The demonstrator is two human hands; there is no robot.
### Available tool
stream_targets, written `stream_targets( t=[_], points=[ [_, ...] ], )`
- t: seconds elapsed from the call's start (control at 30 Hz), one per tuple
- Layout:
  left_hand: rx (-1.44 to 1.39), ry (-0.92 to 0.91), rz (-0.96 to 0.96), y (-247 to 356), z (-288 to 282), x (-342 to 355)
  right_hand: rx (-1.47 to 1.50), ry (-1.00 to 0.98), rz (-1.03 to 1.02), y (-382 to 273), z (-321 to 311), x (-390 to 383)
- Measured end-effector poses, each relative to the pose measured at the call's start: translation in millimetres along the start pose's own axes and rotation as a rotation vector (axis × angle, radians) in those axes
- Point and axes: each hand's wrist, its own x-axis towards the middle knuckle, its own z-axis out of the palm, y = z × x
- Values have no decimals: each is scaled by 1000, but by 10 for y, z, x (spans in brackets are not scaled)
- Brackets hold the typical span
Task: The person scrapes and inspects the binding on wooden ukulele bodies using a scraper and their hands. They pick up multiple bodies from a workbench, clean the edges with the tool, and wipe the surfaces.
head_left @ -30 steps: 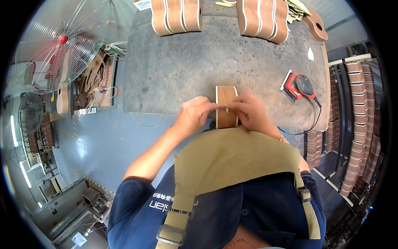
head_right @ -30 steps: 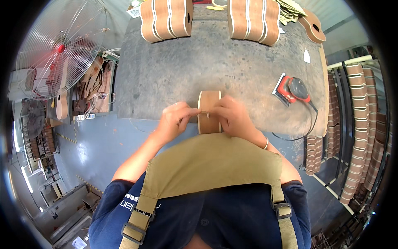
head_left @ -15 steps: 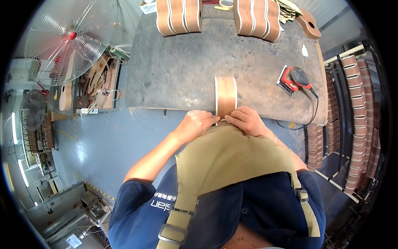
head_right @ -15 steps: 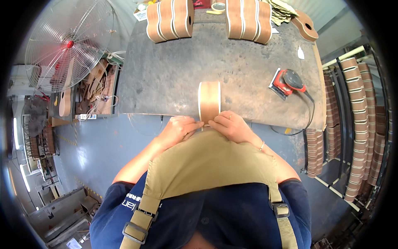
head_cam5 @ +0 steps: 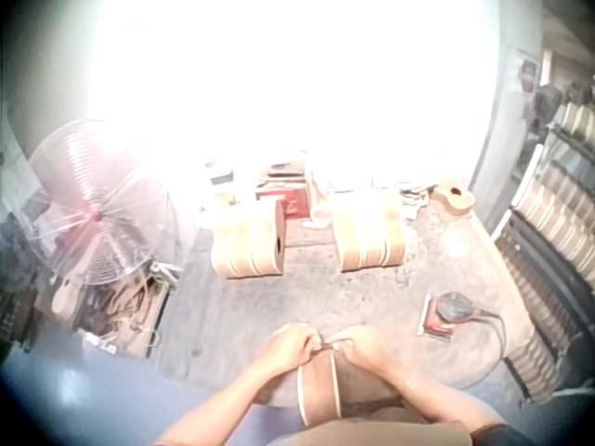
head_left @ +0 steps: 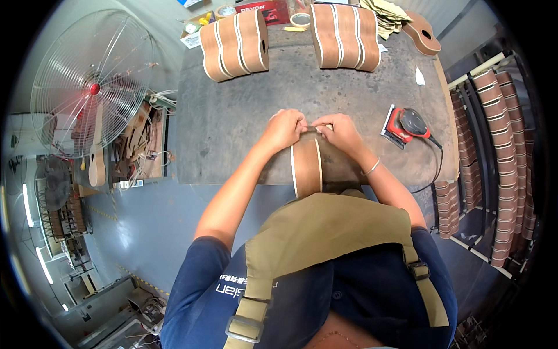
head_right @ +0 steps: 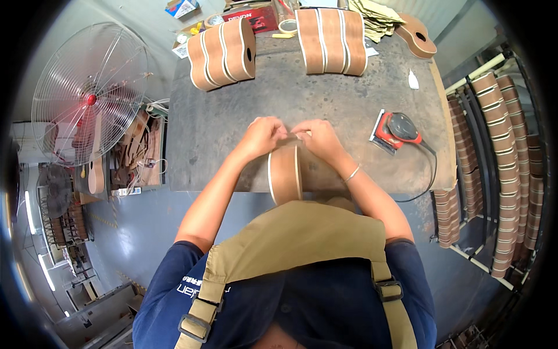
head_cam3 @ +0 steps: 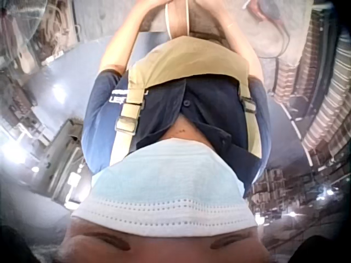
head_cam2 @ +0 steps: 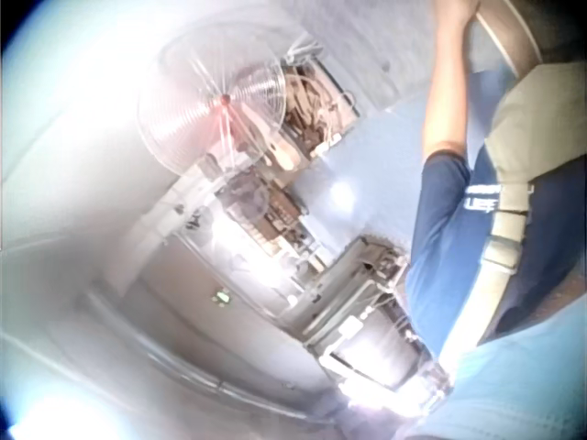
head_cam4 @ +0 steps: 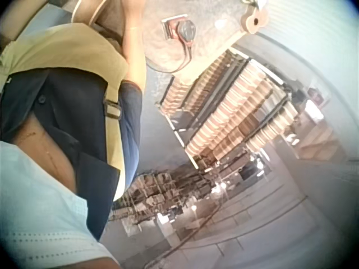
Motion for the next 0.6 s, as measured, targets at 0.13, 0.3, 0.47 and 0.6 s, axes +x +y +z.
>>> stream_targets(
  t=[0.13,0.3,0.47,0.6],
  points=[
    [-183,-224,-166,-360,267,165,15,-162,189,443,148,185],
    [-299,-330,-232,-508,387,145,121,-279,387,615,205,128],
    [-200,-114,-38,-36,97,-104,66,-107,140,144,68,-220],
    [-155,46,116,322,-109,-441,-16,-50,-87,-271,-46,-530]
  ],
)
